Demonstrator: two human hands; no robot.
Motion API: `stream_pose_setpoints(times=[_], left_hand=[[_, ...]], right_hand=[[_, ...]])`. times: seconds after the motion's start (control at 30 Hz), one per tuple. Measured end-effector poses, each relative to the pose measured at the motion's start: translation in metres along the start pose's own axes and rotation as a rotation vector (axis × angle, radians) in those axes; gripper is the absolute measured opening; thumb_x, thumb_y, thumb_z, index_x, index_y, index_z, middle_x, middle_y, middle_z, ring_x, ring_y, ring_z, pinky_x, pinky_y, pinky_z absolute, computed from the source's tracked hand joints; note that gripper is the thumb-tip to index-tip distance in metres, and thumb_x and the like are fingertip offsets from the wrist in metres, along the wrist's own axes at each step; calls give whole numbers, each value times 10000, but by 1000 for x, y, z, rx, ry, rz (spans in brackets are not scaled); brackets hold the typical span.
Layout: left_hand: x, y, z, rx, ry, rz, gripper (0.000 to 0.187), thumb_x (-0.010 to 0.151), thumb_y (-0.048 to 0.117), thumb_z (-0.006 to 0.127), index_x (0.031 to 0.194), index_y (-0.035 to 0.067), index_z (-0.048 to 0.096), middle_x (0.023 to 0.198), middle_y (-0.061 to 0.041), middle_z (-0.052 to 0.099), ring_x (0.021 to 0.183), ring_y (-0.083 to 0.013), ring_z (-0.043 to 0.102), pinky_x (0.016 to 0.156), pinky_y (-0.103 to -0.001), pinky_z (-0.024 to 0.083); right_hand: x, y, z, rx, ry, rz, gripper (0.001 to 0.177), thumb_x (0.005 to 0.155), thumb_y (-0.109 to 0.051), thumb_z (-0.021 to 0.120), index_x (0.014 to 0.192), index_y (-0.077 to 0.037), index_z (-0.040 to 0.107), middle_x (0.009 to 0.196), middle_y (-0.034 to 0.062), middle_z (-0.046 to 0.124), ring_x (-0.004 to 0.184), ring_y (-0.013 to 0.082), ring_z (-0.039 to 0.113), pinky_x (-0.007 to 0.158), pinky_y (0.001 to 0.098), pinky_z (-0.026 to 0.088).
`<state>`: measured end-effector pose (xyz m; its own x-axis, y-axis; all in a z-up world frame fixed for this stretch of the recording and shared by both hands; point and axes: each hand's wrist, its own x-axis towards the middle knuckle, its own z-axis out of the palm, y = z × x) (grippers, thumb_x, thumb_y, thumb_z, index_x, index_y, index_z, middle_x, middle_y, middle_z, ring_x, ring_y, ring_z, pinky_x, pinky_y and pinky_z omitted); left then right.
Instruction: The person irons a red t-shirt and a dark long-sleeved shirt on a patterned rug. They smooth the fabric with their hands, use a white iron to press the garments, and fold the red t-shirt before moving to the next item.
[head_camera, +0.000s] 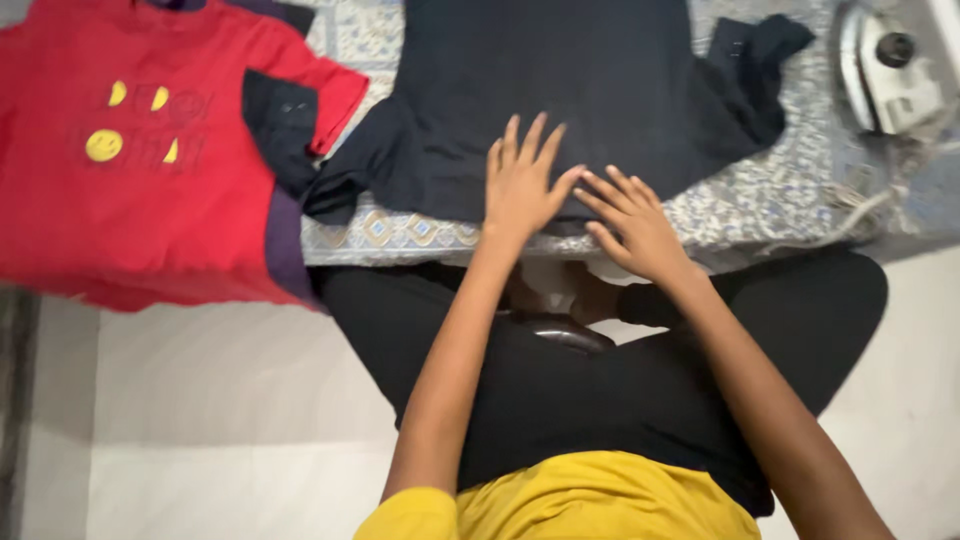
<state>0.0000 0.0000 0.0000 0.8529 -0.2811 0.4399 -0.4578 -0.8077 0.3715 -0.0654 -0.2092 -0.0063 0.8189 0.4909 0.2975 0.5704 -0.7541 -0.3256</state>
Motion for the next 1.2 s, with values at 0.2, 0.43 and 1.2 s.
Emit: stream_pose_setpoints(times=[0.2,0.43,1.2], left_hand=[[-25,-23,37,47,40,-4,550,979,405,620,1469,158,580,1548,-88,511,1461,-352,418,1204,-516,309],[-22,-13,28,31,-2,-54,515,990,373,606,1456,153,584,1549,-79,521,1481,-333,409,1212,-497,294],[-17,3,9,-11,-118,-106,518,957,301,628,1445,133,583,1564,-79,501,1499,-348,372,1216,-529,271]], right_hand=[[-6,57,-53,400,113,301,372,956,-234,712,1297,-91,679,1357,116,667,1254,325,638,1036,417,505],[-24,252,-12,30,561,580,468,947,-228,805,1283,58,649,1216,208,669,1141,340,636,1010,437,490],[-30,167,-104,1301,959,114,407,982,-242,749,1359,-142,635,1392,5,665,1287,174,598,1163,379,440]])
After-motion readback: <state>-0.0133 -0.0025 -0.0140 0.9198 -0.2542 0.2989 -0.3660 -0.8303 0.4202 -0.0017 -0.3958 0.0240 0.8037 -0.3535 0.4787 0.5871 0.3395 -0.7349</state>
